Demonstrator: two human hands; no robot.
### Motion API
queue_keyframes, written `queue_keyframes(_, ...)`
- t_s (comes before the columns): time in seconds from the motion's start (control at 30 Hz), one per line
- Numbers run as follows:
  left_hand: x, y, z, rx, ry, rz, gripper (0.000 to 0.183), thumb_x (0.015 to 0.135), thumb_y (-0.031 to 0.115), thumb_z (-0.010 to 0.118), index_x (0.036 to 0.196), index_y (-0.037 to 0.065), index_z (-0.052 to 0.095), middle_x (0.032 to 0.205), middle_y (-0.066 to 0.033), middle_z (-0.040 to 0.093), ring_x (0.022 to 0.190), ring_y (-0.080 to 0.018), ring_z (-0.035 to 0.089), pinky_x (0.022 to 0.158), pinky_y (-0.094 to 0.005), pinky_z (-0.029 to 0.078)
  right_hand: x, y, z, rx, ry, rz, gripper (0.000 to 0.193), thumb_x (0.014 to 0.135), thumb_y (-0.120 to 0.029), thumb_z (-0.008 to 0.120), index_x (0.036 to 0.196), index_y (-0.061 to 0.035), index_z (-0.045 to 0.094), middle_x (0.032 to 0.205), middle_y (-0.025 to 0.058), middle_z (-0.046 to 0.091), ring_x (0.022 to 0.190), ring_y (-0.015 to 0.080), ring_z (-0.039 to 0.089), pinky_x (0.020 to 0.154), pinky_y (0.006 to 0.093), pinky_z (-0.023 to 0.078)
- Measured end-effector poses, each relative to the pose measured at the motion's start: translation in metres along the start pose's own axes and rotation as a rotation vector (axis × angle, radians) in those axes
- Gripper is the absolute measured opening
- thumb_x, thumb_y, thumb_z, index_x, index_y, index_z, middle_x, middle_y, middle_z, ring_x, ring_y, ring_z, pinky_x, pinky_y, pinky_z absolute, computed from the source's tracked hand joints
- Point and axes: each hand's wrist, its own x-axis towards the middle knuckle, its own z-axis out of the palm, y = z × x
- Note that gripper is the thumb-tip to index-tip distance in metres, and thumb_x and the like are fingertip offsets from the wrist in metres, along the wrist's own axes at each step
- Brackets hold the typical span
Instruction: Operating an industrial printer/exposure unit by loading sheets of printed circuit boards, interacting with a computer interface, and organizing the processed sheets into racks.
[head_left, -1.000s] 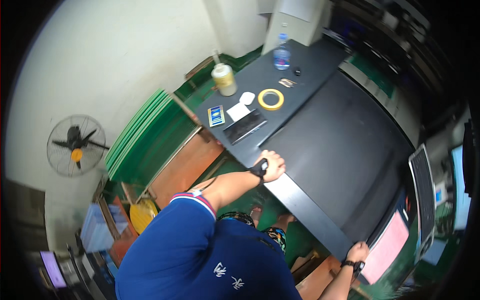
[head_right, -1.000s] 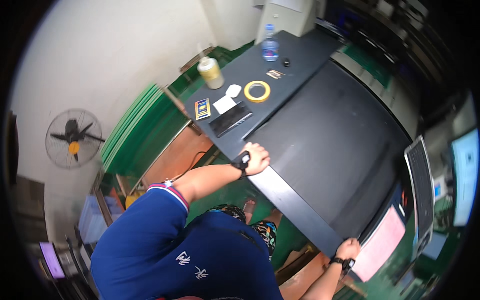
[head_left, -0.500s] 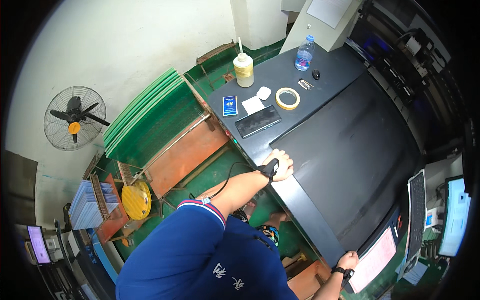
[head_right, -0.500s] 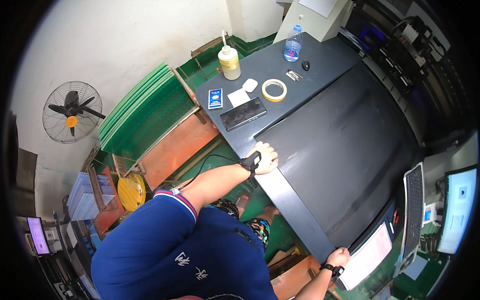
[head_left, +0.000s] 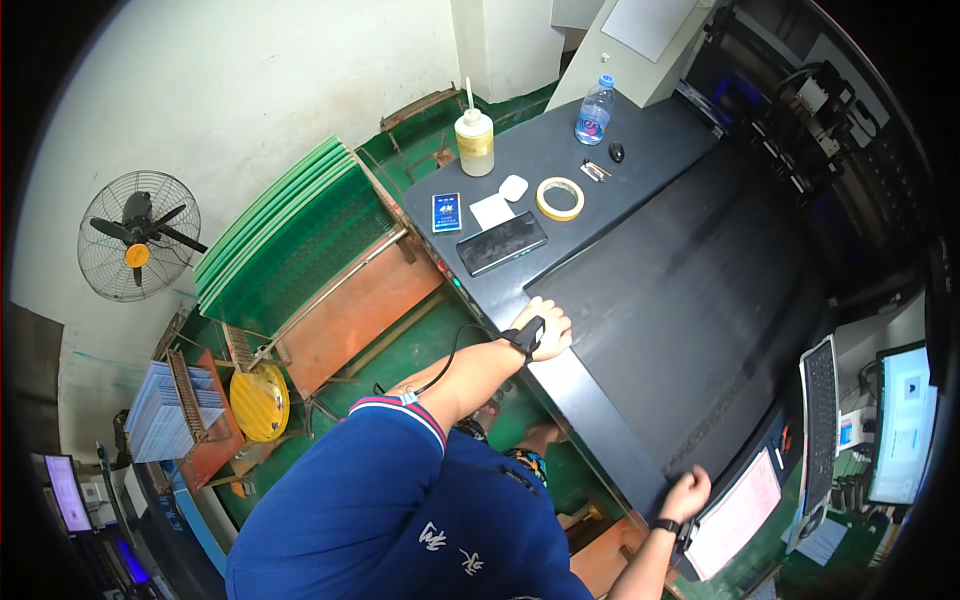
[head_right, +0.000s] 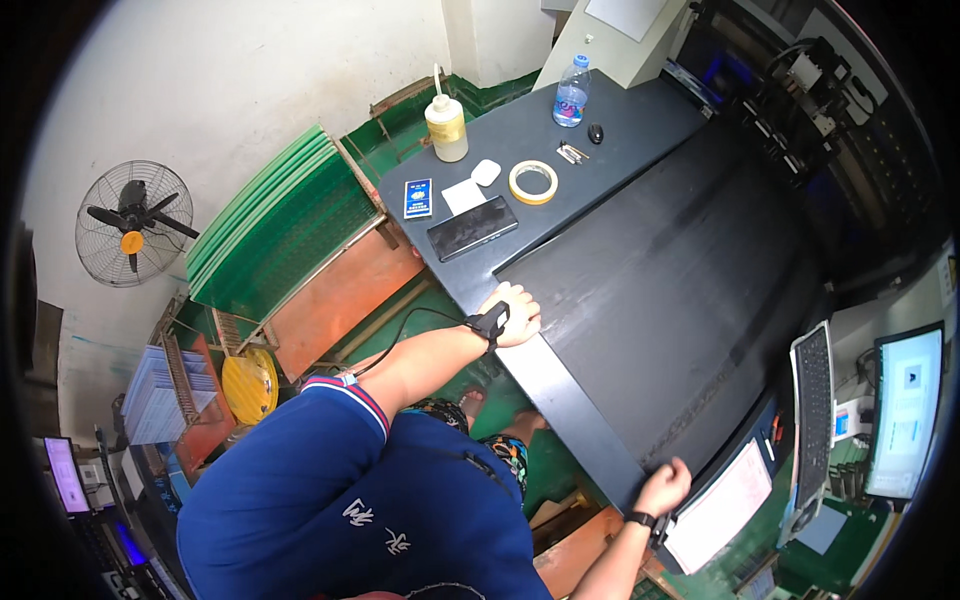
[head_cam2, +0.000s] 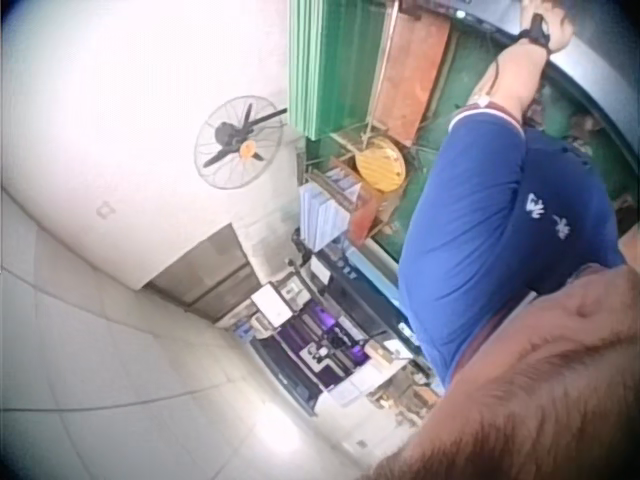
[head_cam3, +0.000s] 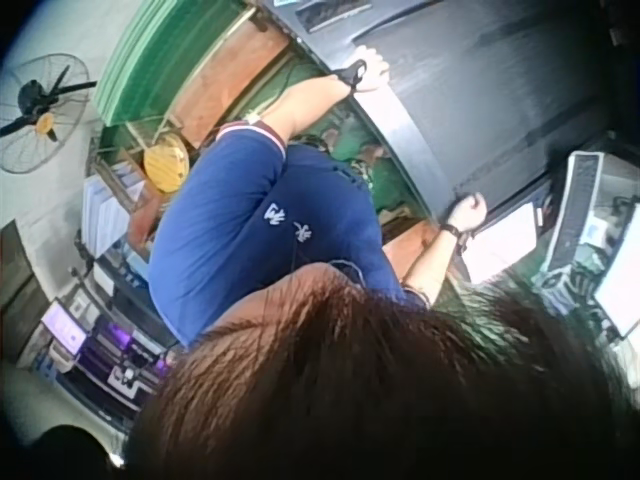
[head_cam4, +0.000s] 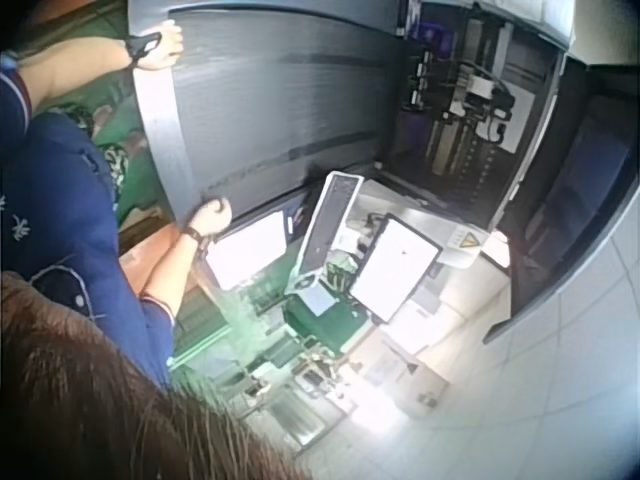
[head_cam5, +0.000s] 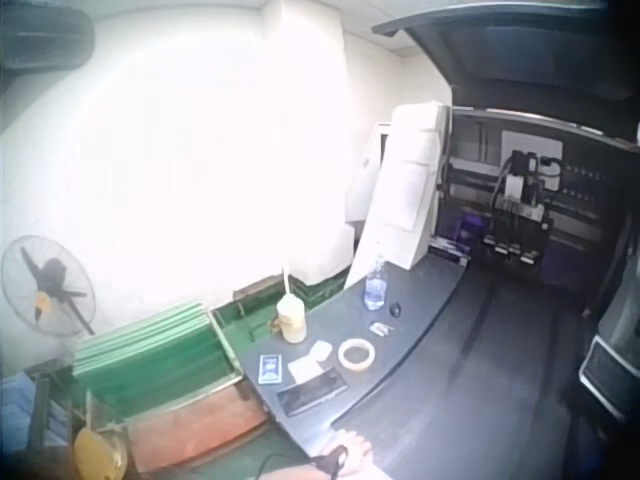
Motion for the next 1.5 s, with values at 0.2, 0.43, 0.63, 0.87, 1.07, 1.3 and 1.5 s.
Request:
queue_keyframes(0.2,-0.005,0.0,-0.001,0.027,-0.09,-0.054,0.024,0.08,0.029,0.052,0.077,0.009,0.065,0.081,-0.0094,0.063,0.086,-0.0247,0.057,0.081,-0.0389,0.04,0.009,-0.315,-0.016,0.715,-0.656,-0.623,0.016,0.079,-0.005,0.058,0.093,-0.0028,0.066,0.091,0.0131,0.063,0.083,0.0253,0.061,0.077,0.0334,0.049)
queue_keyframes(0.43,-0.013,-0.015,0.048,0.067,0.384,0.077,0.024,0.079,0.029,0.053,0.073,0.01,0.064,0.075,-0.0075,0.06,0.083,-0.025,0.055,0.078,-0.0412,0.041,-0.035,-0.462,-0.038,0.825,-1.358,-1.199,0.023,0.089,-0.023,0.054,0.096,-0.0032,0.065,0.092,0.0125,0.065,0.085,0.0281,0.062,0.076,0.035,0.049)
queue_keyframes(0.63,-0.009,-0.004,0.01,0.013,0.01,-0.057,0.022,0.077,0.029,0.054,0.071,0.01,0.063,0.074,-0.0076,0.061,0.083,-0.0253,0.056,0.081,-0.0416,0.042,-0.041,-0.478,-0.04,0.465,-1.695,-1.034,0.026,0.086,-0.028,0.063,0.085,-0.0023,0.066,0.067,0.0066,0.064,0.061,0.0185,0.06,0.061,0.0302,0.047)
queue_keyframes(0.87,-0.006,-0.003,0.006,0.017,0.039,-0.035,0.021,0.075,0.027,0.056,0.065,0.011,0.061,0.066,-0.0065,0.059,0.077,-0.0232,0.055,0.075,-0.0387,0.041,-0.042,-0.473,-0.041,0.565,-2.001,-0.62,0.014,0.084,-0.012,0.067,0.087,-0.0008,0.06,0.07,0.0004,0.063,0.063,0.004,0.057,0.058,0.0192,0.046)
queue_keyframes(1.07,-0.005,-0.003,0.005,0.02,0.032,-0.036,0.02,0.075,0.027,0.056,0.063,0.011,0.061,0.066,-0.006,0.059,0.077,-0.0227,0.055,0.074,-0.0375,0.04,-0.055,-0.457,-0.041,0.837,-1.997,-0.193,0.01,0.085,-0.005,0.064,0.09,-0.001,0.057,0.071,0.0001,0.061,0.063,0.0053,0.057,0.058,0.0189,0.046)
queue_keyframes(1.3,-0.004,-0.002,0.0,0.0,0.025,-0.045,0.02,0.074,0.027,0.056,0.064,0.011,0.062,0.066,-0.0061,0.059,0.077,-0.0229,0.055,0.074,-0.0372,0.04,-0.071,-0.452,-0.039,0.95,-1.82,-0.102,0.009,0.085,-0.004,0.063,0.09,-0.0015,0.056,0.077,-0.0003,0.061,0.071,0.0045,0.057,0.064,0.0184,0.047)
queue_keyframes(1.5,-0.007,-0.004,0.004,-0.009,0.09,-0.028,0.02,0.075,0.026,0.055,0.065,0.01,0.062,0.069,-0.0074,0.06,0.079,-0.024,0.056,0.075,-0.0379,0.041,-0.078,-0.451,-0.033,1.021,-1.801,-0.015,0.007,0.086,-0.001,0.062,0.089,-0.0013,0.056,0.078,0.0002,0.061,0.072,0.0047,0.058,0.065,0.0184,0.048)
